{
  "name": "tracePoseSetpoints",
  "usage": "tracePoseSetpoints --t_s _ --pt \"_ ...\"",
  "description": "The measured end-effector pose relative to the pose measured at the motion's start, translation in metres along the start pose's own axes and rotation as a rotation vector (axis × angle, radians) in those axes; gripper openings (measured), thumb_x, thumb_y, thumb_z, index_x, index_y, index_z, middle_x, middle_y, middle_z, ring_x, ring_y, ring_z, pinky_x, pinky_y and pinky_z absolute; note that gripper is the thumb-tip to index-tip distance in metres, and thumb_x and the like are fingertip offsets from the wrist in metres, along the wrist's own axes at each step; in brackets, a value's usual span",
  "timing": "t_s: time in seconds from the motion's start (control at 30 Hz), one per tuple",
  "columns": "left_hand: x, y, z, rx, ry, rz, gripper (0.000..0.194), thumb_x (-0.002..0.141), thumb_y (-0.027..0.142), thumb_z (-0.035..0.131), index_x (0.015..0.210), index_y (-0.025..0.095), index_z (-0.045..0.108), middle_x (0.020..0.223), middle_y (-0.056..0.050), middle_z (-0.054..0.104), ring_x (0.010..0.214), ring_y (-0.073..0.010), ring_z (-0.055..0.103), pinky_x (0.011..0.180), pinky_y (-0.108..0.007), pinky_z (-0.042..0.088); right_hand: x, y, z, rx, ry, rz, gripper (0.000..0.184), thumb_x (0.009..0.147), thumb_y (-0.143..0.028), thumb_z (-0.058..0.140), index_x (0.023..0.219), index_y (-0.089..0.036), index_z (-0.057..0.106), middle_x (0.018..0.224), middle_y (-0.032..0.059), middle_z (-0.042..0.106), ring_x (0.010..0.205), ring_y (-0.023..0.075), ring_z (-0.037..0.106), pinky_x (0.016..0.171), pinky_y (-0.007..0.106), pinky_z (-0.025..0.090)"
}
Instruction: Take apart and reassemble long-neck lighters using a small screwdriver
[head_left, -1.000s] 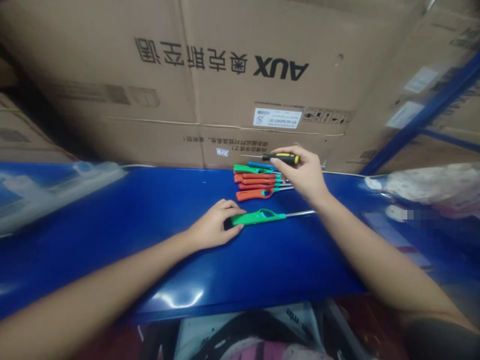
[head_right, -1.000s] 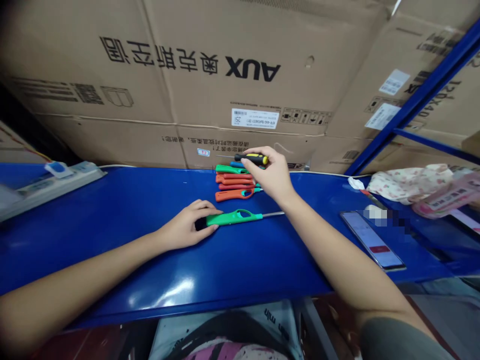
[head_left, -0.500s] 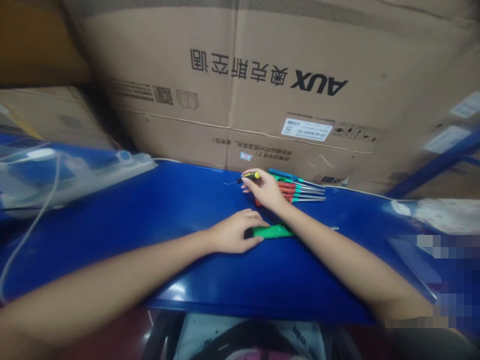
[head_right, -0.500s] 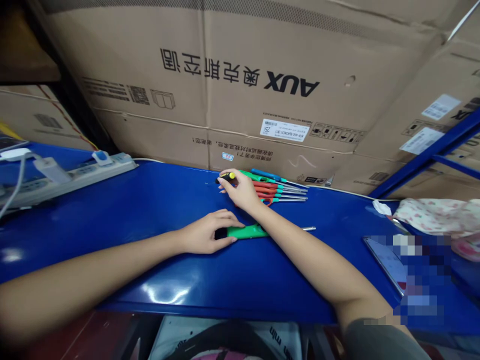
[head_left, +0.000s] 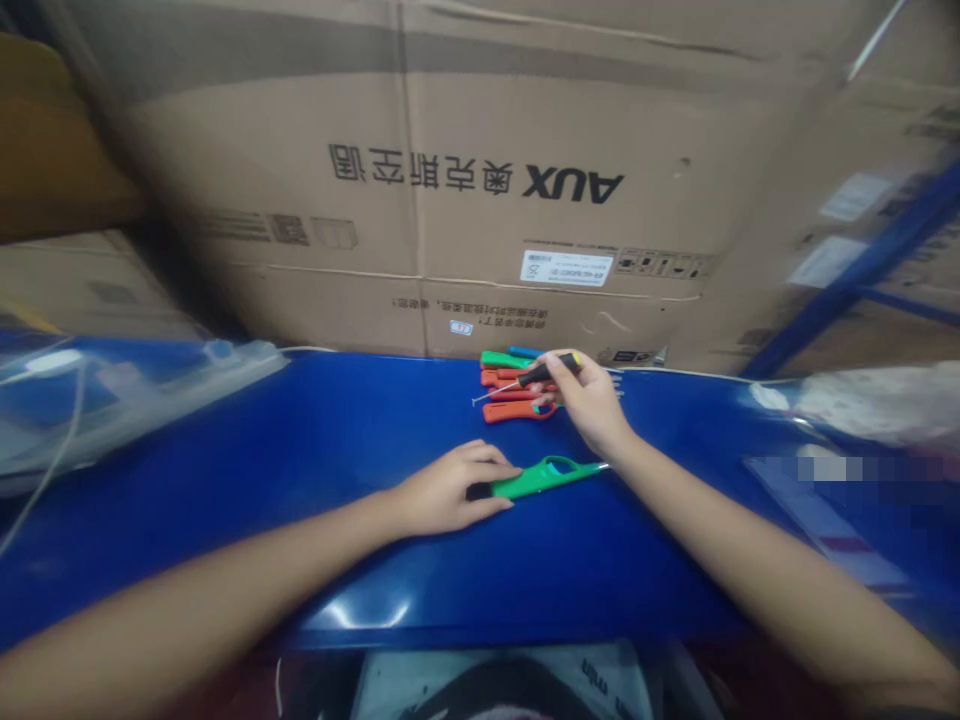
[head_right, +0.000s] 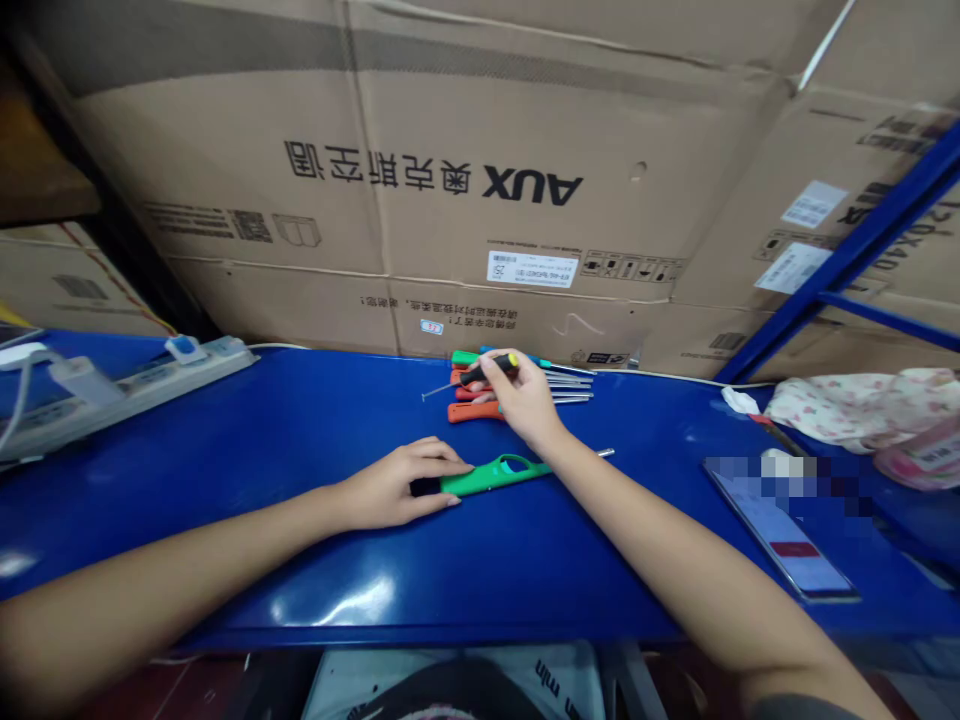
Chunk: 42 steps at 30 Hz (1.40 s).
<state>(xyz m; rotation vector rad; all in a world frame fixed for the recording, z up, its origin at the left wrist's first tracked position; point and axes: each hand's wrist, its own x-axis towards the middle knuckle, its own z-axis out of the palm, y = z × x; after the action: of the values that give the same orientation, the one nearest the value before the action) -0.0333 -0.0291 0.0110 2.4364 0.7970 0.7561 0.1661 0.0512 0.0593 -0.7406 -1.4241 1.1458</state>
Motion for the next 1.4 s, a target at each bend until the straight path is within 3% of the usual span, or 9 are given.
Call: tracePoseSetpoints --t_s 0.17,0.3,0.4,0.53,0.73,1.0,1.13,1.4 --pt "0.01 0.021 0.021 0.071 -0.014 -0.009 0.036 0.097 0.029 0.059 0.131 0.017 0.065 0.117 -0.012 0.067 0.109 -0.0232 0.059 0.099 -0.039 0.051 -0.018 -0.02 -0.058 0.079 0.164 0.094 0.043 0.072 -0.057 0.08 0.083 -0.018 0.066 0.078 0.0015 0.071 0.052 0.0088 0.06 0.047 0.023 0.055" --pt "0.028 0.027 0.033 0.134 -0.045 -0.016 0.035 0.096 0.027 0.058 0.129 0.015 0.066 0.114 -0.012 0.066 0.107 -0.0242 0.059 0.097 -0.039 0.053 -0.021 -0.016 -0.078 0.184 0.26 0.134 0.045 0.067 -0.056 0.084 0.073 -0.017 0.061 0.069 -0.0008 0.067 0.043 0.0058 0.049 0.038 0.02 0.045" --pt "0.038 0.02 0.036 0.126 -0.02 -0.017 0.035 0.096 0.027 0.06 0.127 0.015 0.067 0.113 -0.012 0.067 0.106 -0.0243 0.061 0.096 -0.041 0.054 -0.021 -0.011 -0.08 0.276 0.282 0.199 0.043 0.065 -0.051 0.086 0.072 -0.018 0.059 0.065 -0.0024 0.065 0.04 0.0042 0.043 0.036 0.019 0.04" --pt "0.042 0.009 0.037 -0.009 0.046 -0.045 0.036 0.092 0.032 0.067 0.125 0.017 0.069 0.115 -0.01 0.069 0.107 -0.0225 0.064 0.096 -0.038 0.055 -0.025 -0.009 -0.084 0.354 0.216 0.272 0.035 0.067 -0.041 0.085 0.076 -0.018 0.061 0.068 -0.0018 0.067 0.042 0.0037 0.042 0.039 0.018 0.041" --pt "0.046 0.002 0.034 -0.218 0.159 -0.212 0.039 0.084 0.039 0.076 0.119 0.022 0.073 0.116 -0.007 0.073 0.105 -0.0222 0.069 0.099 -0.037 0.056 -0.032 -0.008 -0.084 0.411 0.154 0.333 0.02 0.071 -0.027 0.074 0.085 -0.016 0.064 0.075 -0.0001 0.068 0.046 0.0035 0.042 0.041 0.017 0.042" --pt "0.05 0.004 0.033 -0.406 0.24 -0.293 0.036 0.08 0.035 0.079 0.114 0.022 0.075 0.106 -0.005 0.075 0.091 -0.0187 0.071 0.083 -0.03 0.06 -0.043 0.0 -0.071 0.245 0.103 0.254 0.031 0.08 -0.042 0.076 0.094 -0.02 0.059 0.082 -0.0031 0.065 0.046 0.0033 0.043 0.036 0.016 0.044" --pt "0.05 0.006 0.031 -0.418 0.264 -0.275 0.028 0.08 0.032 0.08 0.104 0.018 0.076 0.103 -0.006 0.075 0.087 -0.0169 0.07 0.078 -0.027 0.059 -0.045 -0.004 -0.07 0.221 0.105 0.243 0.032 0.081 -0.043 0.076 0.096 -0.021 0.058 0.084 -0.0026 0.065 0.051 0.0057 0.051 0.038 0.018 0.047" --pt "0.051 0.009 0.03 -0.467 0.286 -0.308 0.018 0.082 0.027 0.077 0.098 0.018 0.077 0.093 -0.004 0.076 0.079 -0.014 0.068 0.074 -0.025 0.056 -0.045 -0.009 -0.069 0.181 0.111 0.217 0.029 0.081 -0.044 0.076 0.094 -0.022 0.06 0.085 -0.0032 0.064 0.048 0.0045 0.047 0.039 0.018 0.047"
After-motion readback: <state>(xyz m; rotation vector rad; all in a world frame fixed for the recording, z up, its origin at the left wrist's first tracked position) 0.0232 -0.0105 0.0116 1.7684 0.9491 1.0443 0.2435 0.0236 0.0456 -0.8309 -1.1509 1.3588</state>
